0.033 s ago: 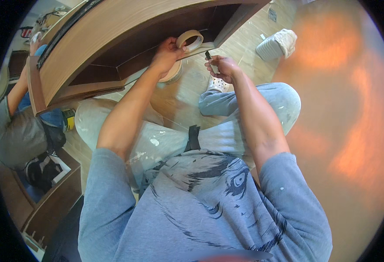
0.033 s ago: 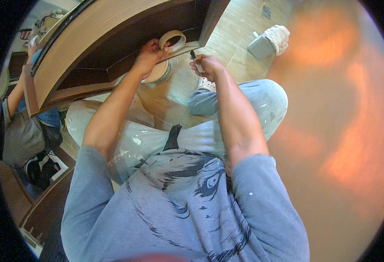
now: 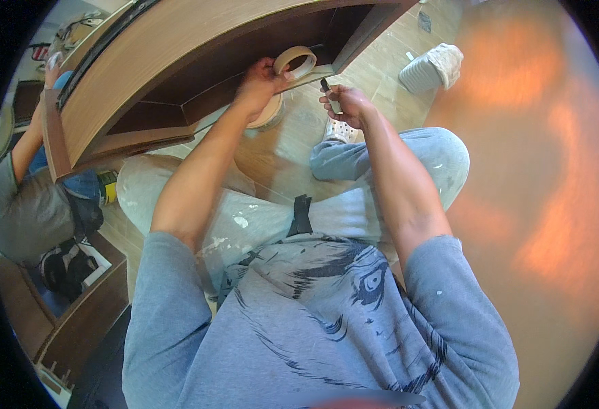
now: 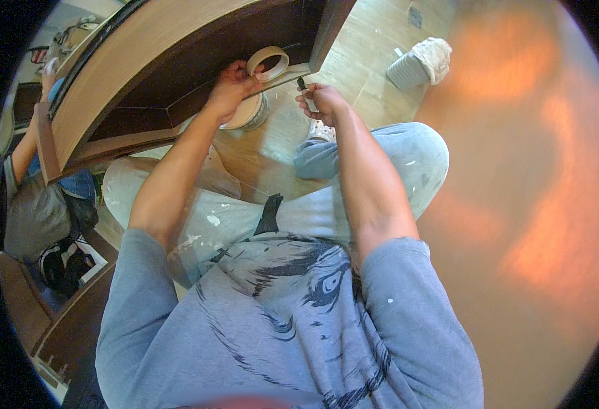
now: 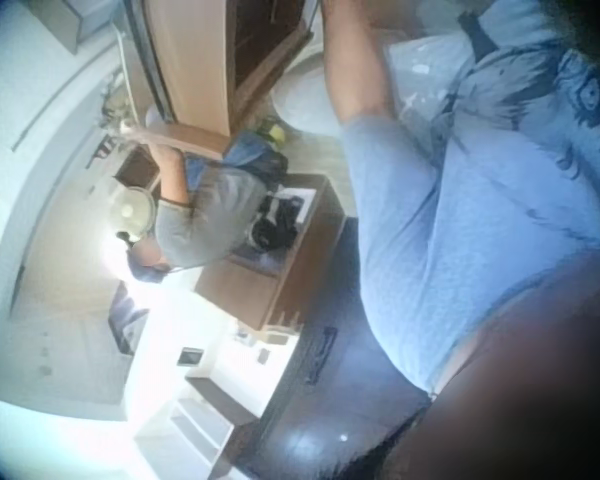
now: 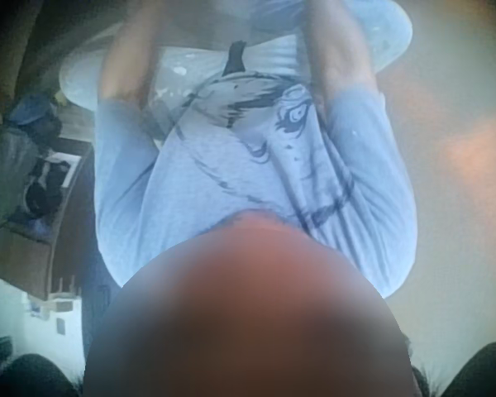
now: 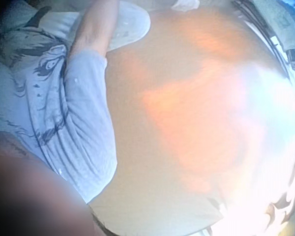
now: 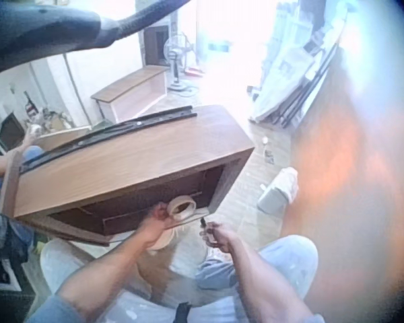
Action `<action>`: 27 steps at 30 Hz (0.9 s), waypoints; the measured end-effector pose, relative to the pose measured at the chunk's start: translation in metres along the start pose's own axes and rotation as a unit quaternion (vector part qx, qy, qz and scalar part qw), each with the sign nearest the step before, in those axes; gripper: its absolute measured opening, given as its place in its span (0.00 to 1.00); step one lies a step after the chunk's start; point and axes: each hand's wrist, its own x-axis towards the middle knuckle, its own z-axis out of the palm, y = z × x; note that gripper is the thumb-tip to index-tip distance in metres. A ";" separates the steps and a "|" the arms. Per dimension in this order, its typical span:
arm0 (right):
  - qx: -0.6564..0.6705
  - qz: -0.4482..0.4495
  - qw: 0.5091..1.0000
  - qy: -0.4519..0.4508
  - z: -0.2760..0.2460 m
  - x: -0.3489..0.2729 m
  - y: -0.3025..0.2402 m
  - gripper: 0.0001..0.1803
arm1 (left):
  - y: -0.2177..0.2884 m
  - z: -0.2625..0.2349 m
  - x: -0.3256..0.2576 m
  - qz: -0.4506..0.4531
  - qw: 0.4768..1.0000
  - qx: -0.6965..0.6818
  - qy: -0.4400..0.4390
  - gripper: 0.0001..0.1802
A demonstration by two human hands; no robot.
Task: The person sits on the floor and applies adhesive edge banding to the edges of a wooden cabinet. They measure, cut, and press the tape along the edges, then trim the excess with a utility knife.
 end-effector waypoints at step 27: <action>0.051 -0.056 0.995 0.067 -0.001 0.036 -0.007 0.13 | -0.001 -0.001 -0.008 -0.013 0.998 0.055 0.014 0.14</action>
